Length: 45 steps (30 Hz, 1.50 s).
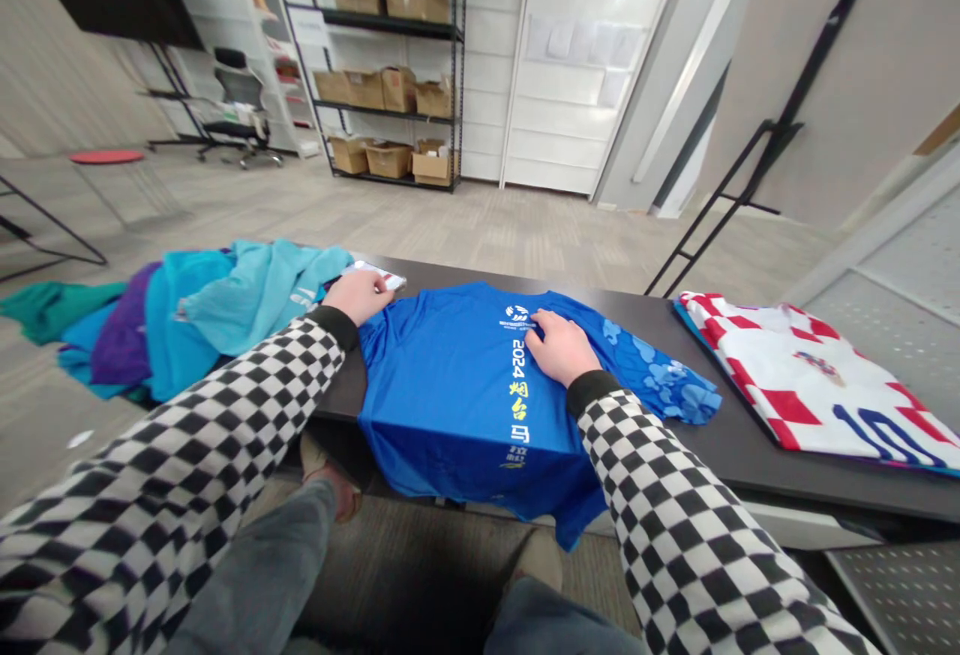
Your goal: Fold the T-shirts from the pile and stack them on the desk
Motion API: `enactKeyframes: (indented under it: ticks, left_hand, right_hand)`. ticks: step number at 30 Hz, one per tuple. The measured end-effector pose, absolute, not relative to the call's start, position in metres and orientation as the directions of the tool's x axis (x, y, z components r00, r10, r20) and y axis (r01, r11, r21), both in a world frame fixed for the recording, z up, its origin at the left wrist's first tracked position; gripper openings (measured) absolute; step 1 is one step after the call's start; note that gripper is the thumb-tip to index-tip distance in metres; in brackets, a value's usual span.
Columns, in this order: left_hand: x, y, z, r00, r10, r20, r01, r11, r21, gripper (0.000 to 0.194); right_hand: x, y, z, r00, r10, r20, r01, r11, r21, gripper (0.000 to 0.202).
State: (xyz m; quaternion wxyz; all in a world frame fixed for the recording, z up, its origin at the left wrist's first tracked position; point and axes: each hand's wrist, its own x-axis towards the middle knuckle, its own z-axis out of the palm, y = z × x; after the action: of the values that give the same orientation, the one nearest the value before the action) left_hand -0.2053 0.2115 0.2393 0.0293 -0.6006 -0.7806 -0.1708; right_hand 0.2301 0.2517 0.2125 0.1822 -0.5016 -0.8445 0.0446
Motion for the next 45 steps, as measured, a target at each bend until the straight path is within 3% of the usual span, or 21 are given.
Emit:
enactKeyframes:
  ticks: [6, 9, 13, 16, 21, 29, 33, 36, 39, 45]
  left_hand:
    - [-0.232, 0.149, 0.237, -0.180, 0.944, 0.278, 0.974, 0.132, 0.186, 0.022]
    - [-0.240, 0.129, 0.241, -0.258, 0.930, 0.260, 0.959, 0.215, 0.185, 0.024]
    - [-0.225, 0.136, 0.247, -0.465, 0.859, 0.215, 0.878, 0.417, 0.235, 0.068]
    - [-0.208, 0.160, 0.247, -0.519, 0.832, 0.195, 0.846, 0.469, 0.253, 0.102]
    - [-0.200, 0.202, 0.244, -0.584, 0.799, 0.141, 0.793, 0.525, 0.309, 0.127]
    - [-0.229, 0.244, 0.253, -0.581, 0.814, -0.007, 0.767, 0.550, 0.330, 0.110]
    - [-0.236, 0.235, 0.236, -0.558, 0.822, 0.117, 0.768, 0.458, 0.447, 0.111]
    - [-0.235, 0.225, 0.220, -0.507, 0.799, 0.324, 0.784, 0.271, 0.559, 0.109]
    - [-0.228, 0.219, 0.214, -0.413, 0.780, 0.470, 0.802, 0.068, 0.593, 0.111]
    - [-0.216, 0.216, 0.218, -0.337, 0.834, 0.436, 0.800, 0.009, 0.600, 0.098]
  right_hand:
    - [0.230, 0.251, 0.214, -0.429, 0.863, 0.265, 0.827, 0.494, -0.269, 0.049]
    - [0.231, 0.251, 0.213, -0.424, 0.867, 0.260, 0.828, 0.488, -0.277, 0.049]
    - [0.232, 0.254, 0.210, -0.428, 0.863, 0.269, 0.824, 0.495, -0.275, 0.050]
    - [0.232, 0.255, 0.208, -0.429, 0.860, 0.278, 0.825, 0.498, -0.267, 0.049]
    - [0.231, 0.255, 0.210, -0.430, 0.861, 0.273, 0.822, 0.498, -0.275, 0.049]
    - [0.233, 0.263, 0.208, -0.394, 0.871, 0.293, 0.810, 0.480, -0.337, 0.046]
    - [0.233, 0.263, 0.210, -0.397, 0.873, 0.284, 0.810, 0.479, -0.338, 0.045]
    - [0.234, 0.263, 0.211, -0.393, 0.876, 0.281, 0.808, 0.475, -0.349, 0.044]
    - [0.236, 0.265, 0.209, -0.391, 0.877, 0.280, 0.801, 0.474, -0.367, 0.045]
    - [0.239, 0.269, 0.204, -0.385, 0.879, 0.280, 0.794, 0.470, -0.385, 0.046]
